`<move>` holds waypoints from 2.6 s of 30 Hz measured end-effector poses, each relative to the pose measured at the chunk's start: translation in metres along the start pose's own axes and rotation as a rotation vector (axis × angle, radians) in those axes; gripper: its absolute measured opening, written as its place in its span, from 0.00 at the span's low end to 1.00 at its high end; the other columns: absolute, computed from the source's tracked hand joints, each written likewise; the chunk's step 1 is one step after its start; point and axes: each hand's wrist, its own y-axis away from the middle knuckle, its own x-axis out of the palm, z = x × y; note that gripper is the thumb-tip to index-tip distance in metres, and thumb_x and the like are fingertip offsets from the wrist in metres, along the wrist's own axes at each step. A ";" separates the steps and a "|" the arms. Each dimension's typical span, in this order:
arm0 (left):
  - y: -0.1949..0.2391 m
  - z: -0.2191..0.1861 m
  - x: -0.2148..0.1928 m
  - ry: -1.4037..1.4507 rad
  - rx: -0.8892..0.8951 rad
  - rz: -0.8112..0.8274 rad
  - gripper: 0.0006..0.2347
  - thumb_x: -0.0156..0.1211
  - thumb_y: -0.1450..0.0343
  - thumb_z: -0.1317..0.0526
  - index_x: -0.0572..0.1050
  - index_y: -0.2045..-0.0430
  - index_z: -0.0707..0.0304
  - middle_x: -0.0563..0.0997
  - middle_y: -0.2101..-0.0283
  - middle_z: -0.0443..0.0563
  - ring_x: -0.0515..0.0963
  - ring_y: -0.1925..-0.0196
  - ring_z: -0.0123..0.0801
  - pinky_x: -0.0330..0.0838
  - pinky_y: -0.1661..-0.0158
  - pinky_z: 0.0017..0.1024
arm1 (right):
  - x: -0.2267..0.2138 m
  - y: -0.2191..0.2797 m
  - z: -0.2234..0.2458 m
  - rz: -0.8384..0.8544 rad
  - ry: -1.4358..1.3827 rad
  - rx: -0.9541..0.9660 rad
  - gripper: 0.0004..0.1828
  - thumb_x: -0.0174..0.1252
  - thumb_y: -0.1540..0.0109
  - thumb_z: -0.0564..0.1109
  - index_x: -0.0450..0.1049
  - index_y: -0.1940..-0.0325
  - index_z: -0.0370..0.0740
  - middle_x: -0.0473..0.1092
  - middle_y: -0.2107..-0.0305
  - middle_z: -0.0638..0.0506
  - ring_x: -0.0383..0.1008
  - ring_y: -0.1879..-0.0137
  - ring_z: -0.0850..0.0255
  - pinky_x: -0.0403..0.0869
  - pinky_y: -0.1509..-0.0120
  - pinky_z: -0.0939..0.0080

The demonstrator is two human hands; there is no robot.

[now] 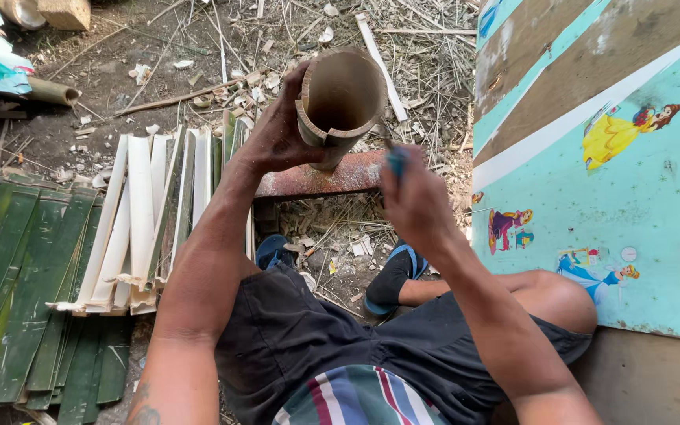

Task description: The person splits bamboo stalks into thin strips using a machete and a wooden block. They repeatedly cut the bamboo, separate the resulting strips, and stack them on the ground.

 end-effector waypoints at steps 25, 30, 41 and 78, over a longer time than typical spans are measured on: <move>-0.017 -0.032 0.033 -0.218 0.105 -0.301 0.54 0.85 0.40 0.46 0.44 0.29 0.58 0.63 0.37 0.65 0.71 0.36 0.57 0.73 0.37 0.51 | -0.008 0.017 0.014 0.069 -0.201 0.058 0.18 0.50 0.28 0.47 0.60 0.37 0.35 0.71 0.73 0.49 0.78 0.71 0.59 0.75 0.70 0.55; -0.002 -0.021 -0.006 0.086 0.127 -0.041 0.53 0.87 0.40 0.51 0.47 0.27 0.49 0.63 0.31 0.64 0.69 0.27 0.57 0.66 0.31 0.53 | -0.010 0.024 0.012 -0.016 -0.017 -0.058 0.17 0.51 0.26 0.44 0.60 0.35 0.36 0.69 0.73 0.48 0.73 0.72 0.60 0.70 0.69 0.56; -0.003 -0.016 -0.008 -0.014 0.053 -0.043 0.53 0.87 0.43 0.53 0.50 0.27 0.47 0.64 0.33 0.60 0.68 0.28 0.57 0.68 0.29 0.55 | -0.001 0.003 0.008 0.006 0.020 -0.017 0.15 0.50 0.26 0.47 0.59 0.40 0.37 0.68 0.77 0.51 0.71 0.75 0.63 0.66 0.73 0.63; -0.026 -0.045 0.043 -0.215 0.095 -0.322 0.58 0.86 0.38 0.47 0.36 0.25 0.48 0.59 0.30 0.68 0.69 0.29 0.61 0.74 0.34 0.51 | -0.027 0.016 -0.013 0.104 -0.119 0.034 0.18 0.53 0.28 0.48 0.61 0.39 0.36 0.70 0.74 0.49 0.76 0.71 0.59 0.75 0.67 0.58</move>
